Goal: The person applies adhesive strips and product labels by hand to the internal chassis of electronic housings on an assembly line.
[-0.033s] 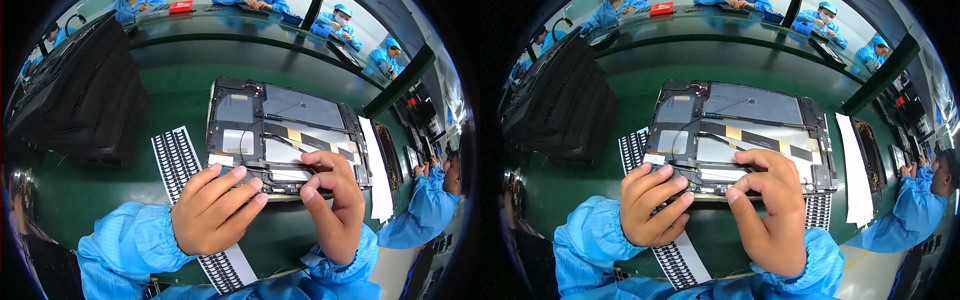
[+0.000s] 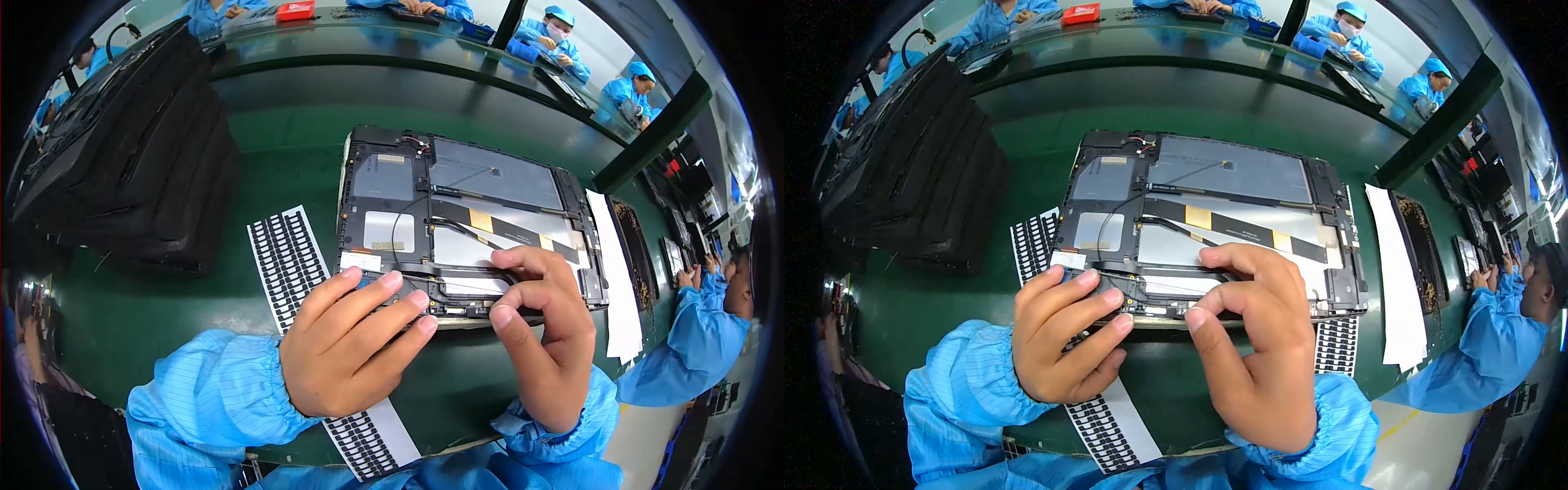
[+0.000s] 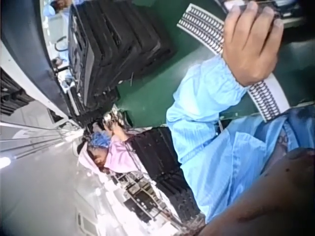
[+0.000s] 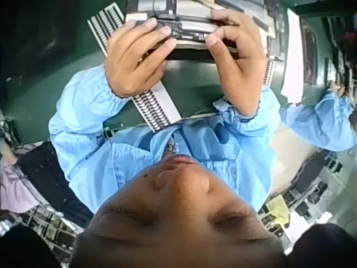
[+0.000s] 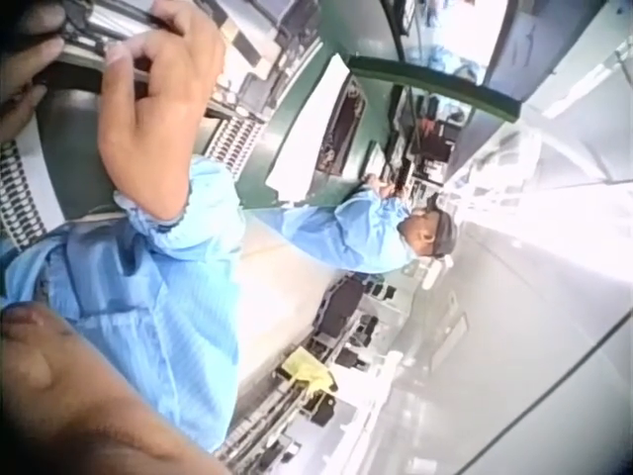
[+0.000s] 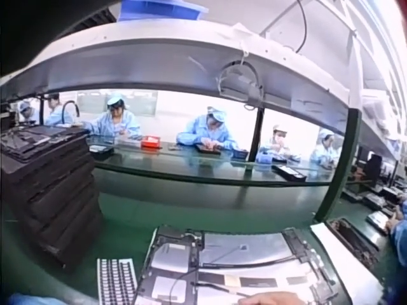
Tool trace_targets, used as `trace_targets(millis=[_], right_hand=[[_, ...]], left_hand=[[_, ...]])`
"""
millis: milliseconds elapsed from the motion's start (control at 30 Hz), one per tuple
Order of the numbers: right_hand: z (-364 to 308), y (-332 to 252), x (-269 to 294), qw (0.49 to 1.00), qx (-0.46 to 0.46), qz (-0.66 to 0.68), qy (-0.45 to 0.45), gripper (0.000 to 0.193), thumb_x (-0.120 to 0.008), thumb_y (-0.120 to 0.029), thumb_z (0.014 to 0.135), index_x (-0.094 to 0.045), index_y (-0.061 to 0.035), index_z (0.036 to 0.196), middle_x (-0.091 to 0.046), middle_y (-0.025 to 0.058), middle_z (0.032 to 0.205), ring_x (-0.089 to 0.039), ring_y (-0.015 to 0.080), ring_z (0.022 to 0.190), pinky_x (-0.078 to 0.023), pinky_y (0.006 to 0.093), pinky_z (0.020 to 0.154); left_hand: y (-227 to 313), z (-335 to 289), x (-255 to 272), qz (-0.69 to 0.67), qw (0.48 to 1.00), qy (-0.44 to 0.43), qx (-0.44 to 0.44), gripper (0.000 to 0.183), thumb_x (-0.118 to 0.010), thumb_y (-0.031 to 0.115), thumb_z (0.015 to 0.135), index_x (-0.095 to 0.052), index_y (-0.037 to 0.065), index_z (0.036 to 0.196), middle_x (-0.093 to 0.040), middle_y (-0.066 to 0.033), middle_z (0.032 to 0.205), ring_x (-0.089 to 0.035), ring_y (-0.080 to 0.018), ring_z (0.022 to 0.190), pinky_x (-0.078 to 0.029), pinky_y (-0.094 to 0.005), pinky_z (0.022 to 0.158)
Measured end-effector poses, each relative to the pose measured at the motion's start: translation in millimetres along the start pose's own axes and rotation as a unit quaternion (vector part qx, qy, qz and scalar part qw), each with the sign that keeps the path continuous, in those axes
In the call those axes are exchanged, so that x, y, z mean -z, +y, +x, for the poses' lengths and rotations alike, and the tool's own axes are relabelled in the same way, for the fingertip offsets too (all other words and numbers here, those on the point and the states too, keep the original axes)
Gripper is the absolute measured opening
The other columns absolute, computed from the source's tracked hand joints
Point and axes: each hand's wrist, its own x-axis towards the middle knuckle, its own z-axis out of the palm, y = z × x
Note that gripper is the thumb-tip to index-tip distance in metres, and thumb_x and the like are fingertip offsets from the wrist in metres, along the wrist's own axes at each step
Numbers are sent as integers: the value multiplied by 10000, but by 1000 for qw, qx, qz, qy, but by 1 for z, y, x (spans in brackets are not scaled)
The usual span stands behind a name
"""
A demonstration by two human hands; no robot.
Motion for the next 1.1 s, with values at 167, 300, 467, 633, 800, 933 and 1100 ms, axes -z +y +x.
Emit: trace_targets(millis=[167, 300, 467, 633, 800, 933, 1100], right_hand=[[-2, 1, -1, 1000, 8, -17, 3, 87, -596, 19, 704, -533, 5, 762, -532, 179, 1003, -492, 294, 915, -396, 344, 811], [-2, -3, -3, 999, 2, -31, 5, 103, -605, 37, 687, -540, 6, 761, -539, 174, 985, -507, 285, 899, -416, 330, 779], [-1, -2, 2, 999, 5, -35, 29, 116, -642, 59, 643, -573, 15, 725, -551, 156, 939, -546, 263, 835, -452, 305, 704], [-3, 0, 5, 998, 20, -44, 35, 149, -655, 56, 603, -594, 10, 732, -552, 150, 928, -542, 256, 818, -446, 304, 701], [-4, 6, 0, 986, 112, -120, 31, 201, -648, 68, 567, -601, -3, 750, -553, 111, 842, -523, 246, 756, -418, 312, 650], [-6, 6, -4, 986, 108, -117, 39, 206, -640, 74, 564, -596, 0, 751, -548, 102, 792, -520, 248, 733, -410, 315, 645], [-6, 7, -6, 974, 168, -147, 35, 218, -613, 87, 541, -580, 24, 747, -547, 113, 776, -519, 263, 695, -419, 319, 618]], left_hand=[[7, 0, 8, 64, 997, -29, -39, 295, -593, 120, 665, -617, 98, 959, -587, -58, 1052, -530, -224, 1015, -339, -460, 892], [4, 18, 7, 93, 984, -60, -141, 251, -589, 151, 699, -624, 80, 937, -597, -48, 1043, -532, -209, 1003, -375, -398, 836], [2, 26, 6, 43, 984, -93, -142, 230, -559, 105, 705, -625, 50, 919, -609, -51, 1008, -564, -213, 933, -417, -331, 755], [2, 26, 4, 35, 986, -92, -137, 236, -554, 97, 705, -621, 53, 927, -611, -55, 1002, -568, -208, 921, -418, -332, 743], [0, 25, 6, 45, 982, -105, -148, 229, -550, 103, 717, -625, 66, 930, -604, -47, 1021, -560, -206, 928, -411, -331, 734], [1, 24, 7, 70, 980, -106, -153, 220, -547, 114, 727, -640, 112, 926, -585, -7, 1055, -545, -195, 931, -396, -324, 712], [4, 21, 1, 84, 981, -100, -145, 216, -574, 130, 705, -645, 137, 909, -572, 25, 1053, -534, -184, 926, -388, -320, 693]])
